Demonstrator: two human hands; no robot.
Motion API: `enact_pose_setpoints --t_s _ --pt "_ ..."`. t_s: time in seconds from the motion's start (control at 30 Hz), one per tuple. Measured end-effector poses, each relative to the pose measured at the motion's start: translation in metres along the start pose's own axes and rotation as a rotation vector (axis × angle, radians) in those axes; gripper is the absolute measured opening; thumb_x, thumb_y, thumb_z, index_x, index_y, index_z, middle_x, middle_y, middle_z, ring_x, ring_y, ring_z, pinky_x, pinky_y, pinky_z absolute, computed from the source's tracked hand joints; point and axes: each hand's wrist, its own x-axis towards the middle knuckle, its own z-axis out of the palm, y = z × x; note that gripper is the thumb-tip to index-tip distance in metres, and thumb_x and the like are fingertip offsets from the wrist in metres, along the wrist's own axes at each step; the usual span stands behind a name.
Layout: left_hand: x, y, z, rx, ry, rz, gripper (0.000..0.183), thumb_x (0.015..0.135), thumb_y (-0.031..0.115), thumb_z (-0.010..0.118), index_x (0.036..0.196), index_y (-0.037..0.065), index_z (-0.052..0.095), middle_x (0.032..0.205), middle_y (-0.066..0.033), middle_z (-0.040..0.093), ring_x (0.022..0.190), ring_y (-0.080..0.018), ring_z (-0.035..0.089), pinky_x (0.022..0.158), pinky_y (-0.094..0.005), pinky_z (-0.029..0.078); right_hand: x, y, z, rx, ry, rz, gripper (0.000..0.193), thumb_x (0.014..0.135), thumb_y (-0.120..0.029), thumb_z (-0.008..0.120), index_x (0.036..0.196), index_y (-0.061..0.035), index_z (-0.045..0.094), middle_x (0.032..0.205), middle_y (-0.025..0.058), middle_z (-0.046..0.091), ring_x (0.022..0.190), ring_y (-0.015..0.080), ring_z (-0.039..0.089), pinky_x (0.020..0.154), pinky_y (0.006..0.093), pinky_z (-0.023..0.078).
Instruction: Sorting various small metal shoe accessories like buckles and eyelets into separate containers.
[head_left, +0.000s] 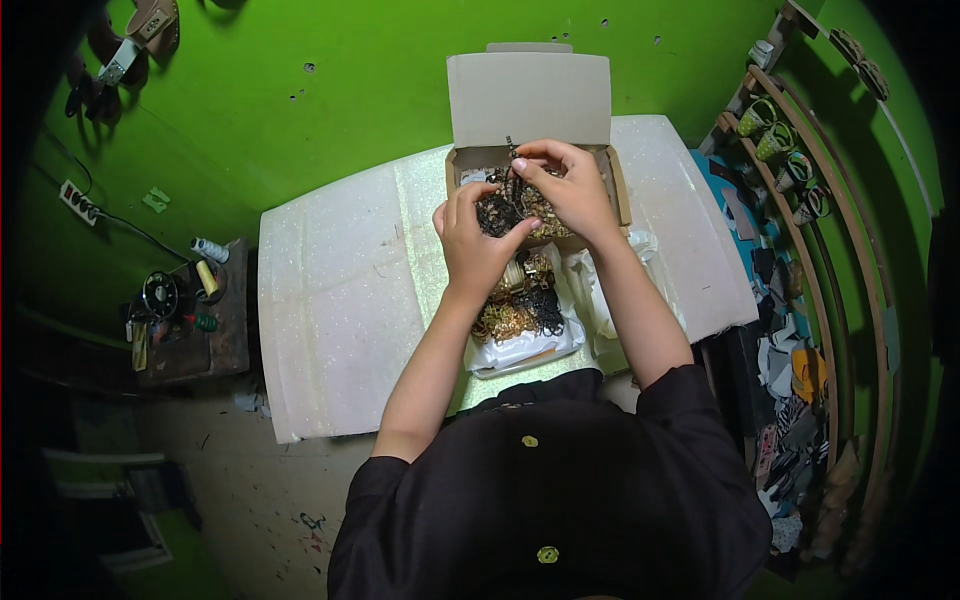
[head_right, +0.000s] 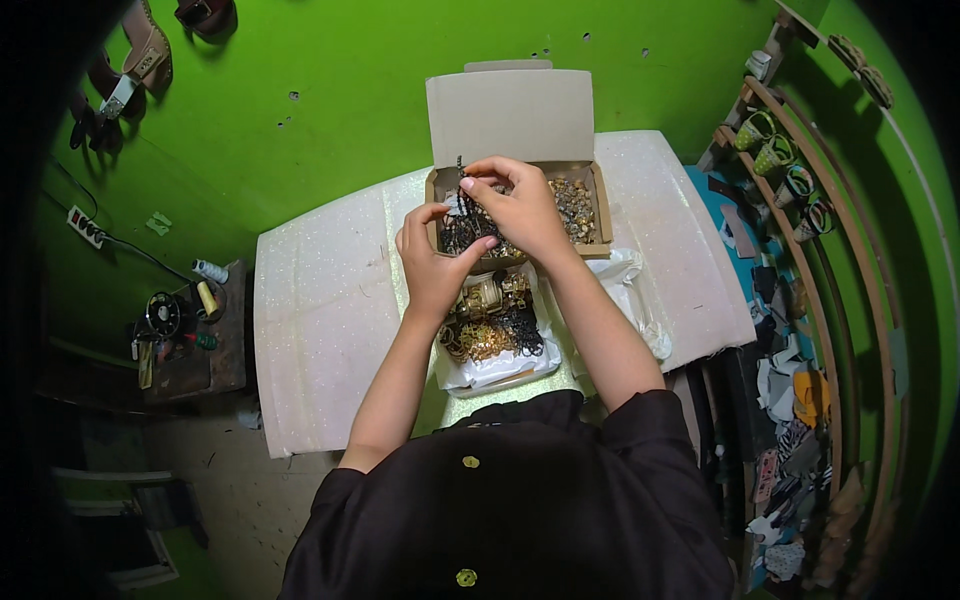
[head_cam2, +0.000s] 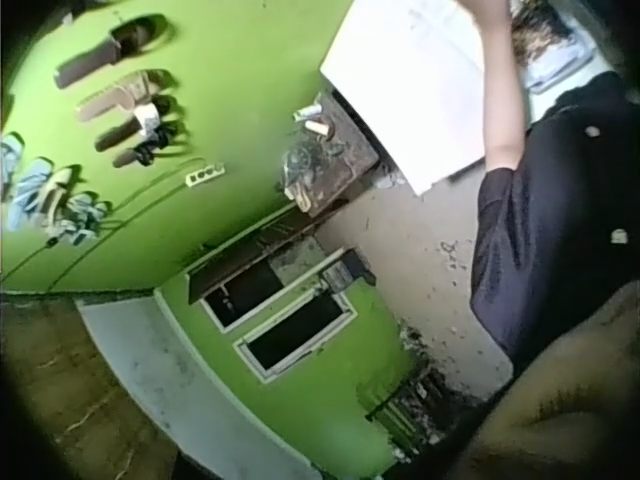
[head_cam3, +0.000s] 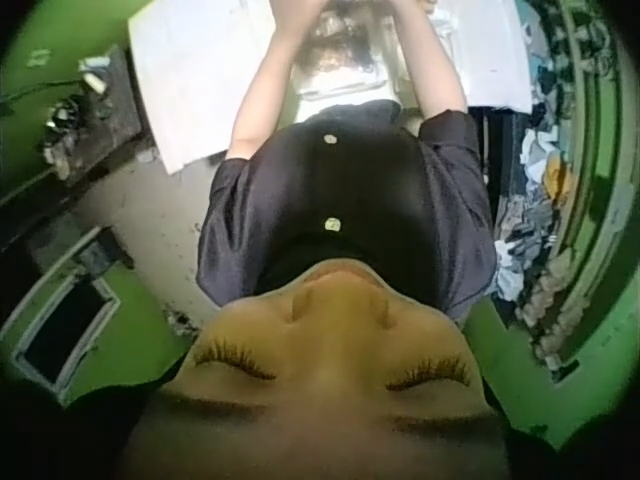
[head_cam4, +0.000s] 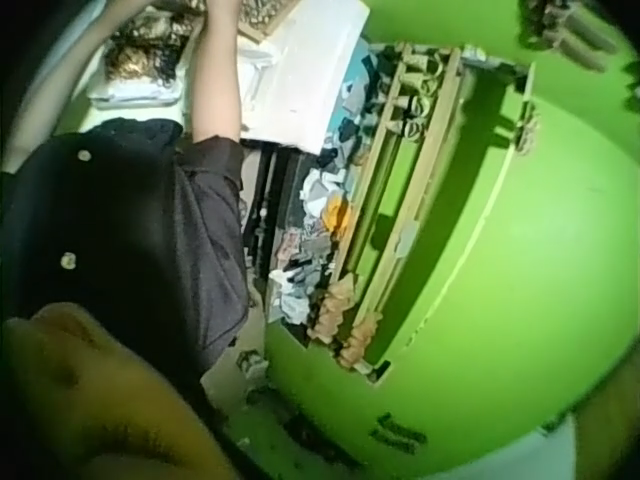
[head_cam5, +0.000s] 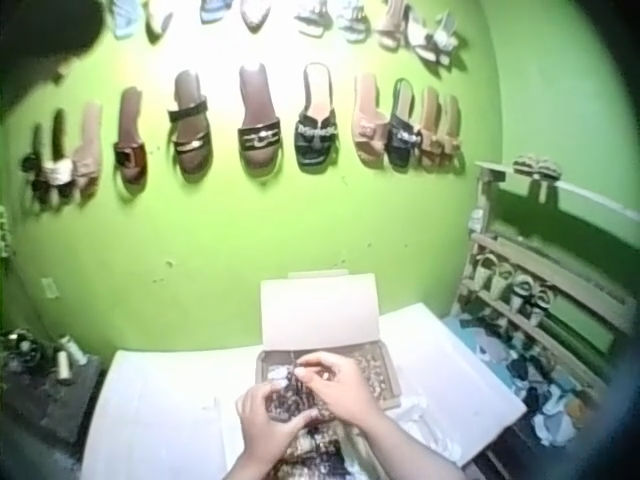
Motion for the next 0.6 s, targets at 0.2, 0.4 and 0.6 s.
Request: enact_pose_setpoints --t_s 0.2,0.4,0.6 --pt "-0.007 -0.004 -0.006 0.221 0.171 0.308 0.020 0.068 0.022 0.076 0.084 0.014 0.067 0.103 -0.0038 0.057 0.100 -0.0204 0.051 0.090 -0.0392 0.029 -0.010 -0.016 0.008 0.020 0.000 -0.024 0.023 0.084 -0.013 0.065 0.098 0.0040 0.061 0.087 0.0057 0.064 0.081 0.0097 0.060 0.074 0.0230 0.047" --pt "-0.031 -0.017 -0.036 0.159 0.149 0.330 0.009 0.070 0.018 0.074 0.078 0.016 0.071 0.098 -0.0008 0.061 0.107 -0.0220 0.050 0.096 -0.0425 0.023 -0.011 -0.017 0.003 0.100 0.085 -0.008 0.022 0.085 -0.012 0.062 0.099 0.0047 0.061 0.085 0.0071 0.065 0.080 0.0107 0.060 0.075 0.0239 0.047" --pt "-0.044 -0.037 -0.073 0.296 0.074 0.258 0.005 0.074 0.019 0.071 0.079 0.018 0.072 0.106 0.0007 0.061 0.112 -0.0221 0.047 0.099 -0.0429 0.018 -0.008 -0.022 -0.002 0.155 0.116 0.024 0.020 0.086 -0.010 0.061 0.101 0.0037 0.060 0.086 0.0068 0.065 0.082 0.0096 0.060 0.076 0.0233 0.047"
